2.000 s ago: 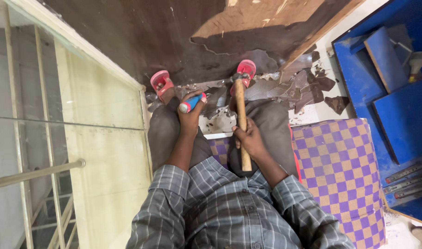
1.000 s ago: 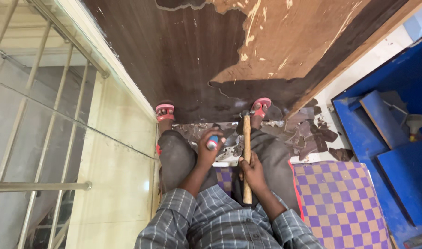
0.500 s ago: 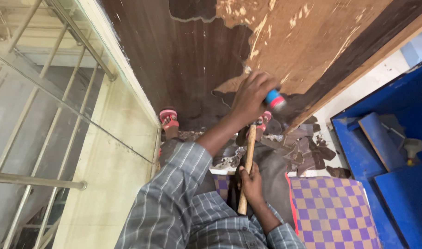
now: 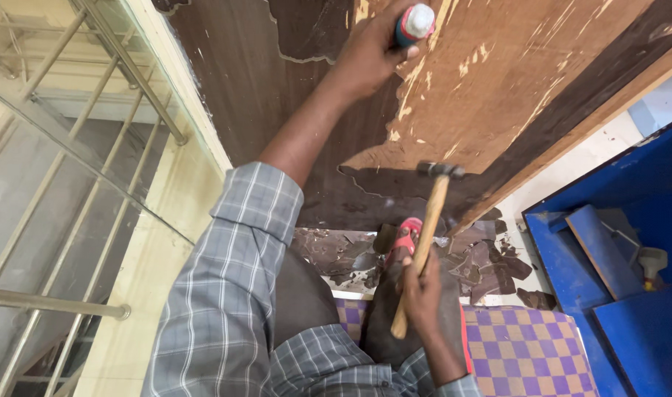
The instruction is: The person uses a hammer and a scraper to remove dark brown wallpaper from a wall. They repeatedly strike the scraper against the wall surface to loosen and peel off sections of the material, which fall to the floor.
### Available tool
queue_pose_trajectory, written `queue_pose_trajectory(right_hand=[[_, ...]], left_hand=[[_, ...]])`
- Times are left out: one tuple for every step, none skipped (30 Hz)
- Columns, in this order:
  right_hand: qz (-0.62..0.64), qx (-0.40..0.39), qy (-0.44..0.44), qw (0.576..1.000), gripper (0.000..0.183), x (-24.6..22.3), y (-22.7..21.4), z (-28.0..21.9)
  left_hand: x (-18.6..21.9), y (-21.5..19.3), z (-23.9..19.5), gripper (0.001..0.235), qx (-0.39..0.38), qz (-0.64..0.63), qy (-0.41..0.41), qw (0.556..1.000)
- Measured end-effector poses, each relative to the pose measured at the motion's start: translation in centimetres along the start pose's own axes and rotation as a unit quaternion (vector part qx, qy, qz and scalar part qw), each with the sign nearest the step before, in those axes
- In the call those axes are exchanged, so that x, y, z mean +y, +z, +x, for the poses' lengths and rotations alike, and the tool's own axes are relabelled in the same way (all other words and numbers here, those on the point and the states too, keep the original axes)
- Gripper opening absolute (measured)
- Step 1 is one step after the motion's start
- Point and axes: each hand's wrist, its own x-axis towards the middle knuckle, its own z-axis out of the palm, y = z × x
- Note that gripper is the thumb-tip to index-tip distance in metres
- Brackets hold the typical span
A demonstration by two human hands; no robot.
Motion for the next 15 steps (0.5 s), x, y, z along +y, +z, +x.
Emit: queue_pose_trajectory(right_hand=[[-0.029, 0.005, -0.020, 0.999, 0.054, -2.0, 0.0, 0.4], [-0.057, 0.010, -0.041, 0.997, 0.055, -4.1, 0.0, 0.8], [-0.085, 0.015, -0.062, 0.994, 0.057, -5.9, 0.1, 1.3], [-0.092, 0.006, -0.089, 0.992, 0.055, -7.6, 0.2, 1.8], [-0.099, -0.003, -0.116, 0.988, 0.053, -9.2, 0.0, 2.4], [-0.106, -0.012, -0.143, 0.984, 0.052, -10.7, -0.2, 2.8], [-0.129, -0.004, -0.170, 0.977, 0.053, -12.1, -0.3, 3.1], [-0.153, 0.004, -0.196, 0.968, 0.054, -13.4, -0.6, 3.3], [-0.177, 0.012, -0.222, 0.959, 0.055, -14.6, -0.8, 3.4], [-0.175, 0.014, -0.228, 0.958, 0.056, -15.7, -1.0, 3.5], [-0.172, 0.016, -0.235, 0.957, 0.056, -16.7, -1.2, 3.5], [-0.169, 0.017, -0.240, 0.956, 0.058, -17.6, -1.4, 3.4], [-0.202, 0.029, -0.266, 0.942, 0.058, -18.4, -1.8, 3.2], [-0.234, 0.041, -0.294, 0.926, 0.058, -19.0, -2.1, 3.1], [-0.265, 0.053, -0.322, 0.908, 0.058, -19.5, -2.3, 2.9]], left_hand=[[-0.3, -0.4, 0.3, 0.058, -0.009, 0.011, -0.017, 1.000], [-0.5, -0.7, 0.7, 0.058, -0.018, 0.021, -0.032, 0.999], [-0.7, -0.9, 0.9, 0.059, -0.027, 0.032, -0.048, 0.998], [-0.9, -0.8, 1.0, 0.060, -0.019, 0.046, -0.004, 0.999], [-1.1, -0.6, 1.0, 0.061, -0.011, 0.060, 0.041, 0.997], [-1.2, -0.3, 1.0, 0.062, -0.004, 0.072, 0.085, 0.994], [-1.3, 0.0, 1.1, 0.063, -0.008, 0.082, 0.090, 0.993], [-1.4, 0.3, 1.1, 0.064, -0.013, 0.092, 0.093, 0.991], [-1.4, 0.6, 1.2, 0.065, -0.018, 0.101, 0.097, 0.990], [-1.5, 0.7, 1.1, 0.064, -0.017, 0.119, 0.120, 0.986], [-1.6, 0.7, 1.2, 0.062, -0.016, 0.136, 0.143, 0.980], [-1.7, 0.7, 1.0, 0.061, -0.016, 0.155, 0.165, 0.974], [-1.8, 0.7, 0.9, 0.056, -0.022, 0.164, 0.147, 0.975], [-2.0, 0.8, 0.9, 0.051, -0.029, 0.173, 0.131, 0.976], [-2.2, 0.8, 1.0, 0.045, -0.036, 0.182, 0.115, 0.976]])
